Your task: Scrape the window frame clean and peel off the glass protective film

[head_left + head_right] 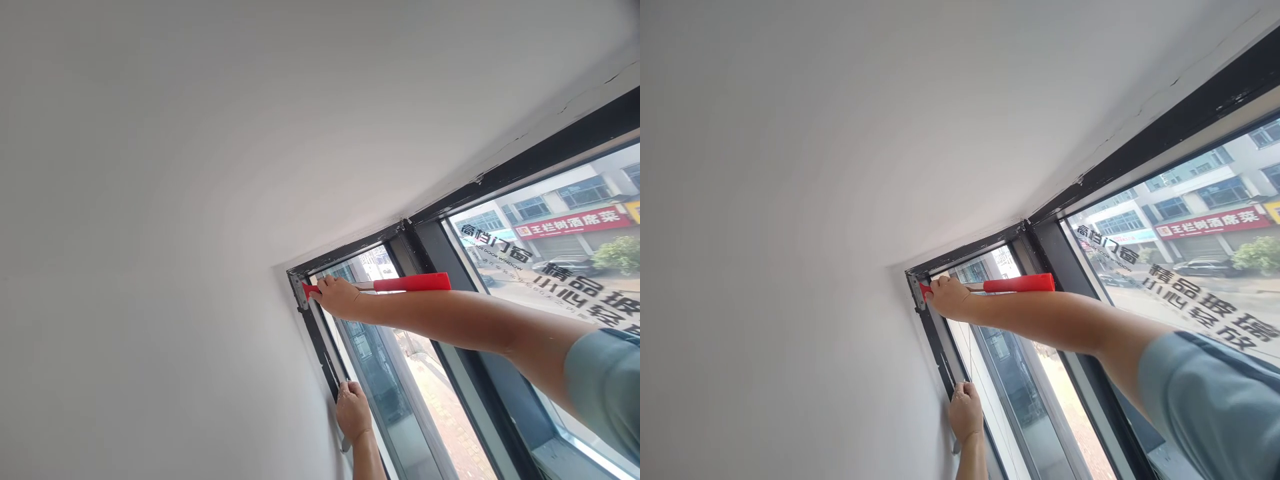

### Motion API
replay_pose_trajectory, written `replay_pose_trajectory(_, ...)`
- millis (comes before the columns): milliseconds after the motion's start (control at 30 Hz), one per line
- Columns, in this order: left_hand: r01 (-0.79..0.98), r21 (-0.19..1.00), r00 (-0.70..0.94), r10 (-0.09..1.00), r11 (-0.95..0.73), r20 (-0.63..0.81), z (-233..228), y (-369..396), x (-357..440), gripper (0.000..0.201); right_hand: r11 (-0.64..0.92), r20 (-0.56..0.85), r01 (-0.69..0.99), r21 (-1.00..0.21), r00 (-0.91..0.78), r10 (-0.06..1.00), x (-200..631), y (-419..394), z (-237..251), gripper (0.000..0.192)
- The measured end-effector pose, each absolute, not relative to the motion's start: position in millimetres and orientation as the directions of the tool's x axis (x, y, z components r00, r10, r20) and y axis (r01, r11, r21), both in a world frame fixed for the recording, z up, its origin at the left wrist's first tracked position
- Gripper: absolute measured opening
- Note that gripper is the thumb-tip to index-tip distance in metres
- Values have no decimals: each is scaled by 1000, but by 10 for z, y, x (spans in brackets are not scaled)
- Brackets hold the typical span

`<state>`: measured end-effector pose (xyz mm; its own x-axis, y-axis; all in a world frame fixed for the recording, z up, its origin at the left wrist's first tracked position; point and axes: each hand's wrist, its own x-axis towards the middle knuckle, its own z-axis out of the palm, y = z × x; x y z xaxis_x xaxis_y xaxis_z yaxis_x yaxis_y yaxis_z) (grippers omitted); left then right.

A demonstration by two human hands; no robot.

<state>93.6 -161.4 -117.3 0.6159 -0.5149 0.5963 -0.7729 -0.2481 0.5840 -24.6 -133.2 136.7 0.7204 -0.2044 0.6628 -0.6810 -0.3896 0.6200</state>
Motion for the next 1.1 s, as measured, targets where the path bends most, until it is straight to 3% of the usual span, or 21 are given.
replay_pose_trajectory(133,-767,587,625,-509,-259,591,-1172,-1606,922,27,-407,657,-691,598,713,-245,-345,-1262,1406,34)
replay_pose_trajectory(367,-752,608,640,-505,-256,579,-1161,-1587,909,28,-442,672,-661,606,723,-161,-343,-1365,1178,36)
replay_pose_trajectory(633,-729,663,639,-517,-171,570,-1160,-1537,908,27,-474,669,-658,585,722,-177,-214,-1529,891,44)
replay_pose_trajectory(900,-421,901,840,-420,-105,344,-1197,-1461,704,41,-494,626,-618,611,760,-176,-269,-1570,818,45)
replay_pose_trajectory(1100,-245,966,898,-358,78,257,-825,-1373,516,40,-490,635,-629,603,751,-182,-270,-1565,723,44)
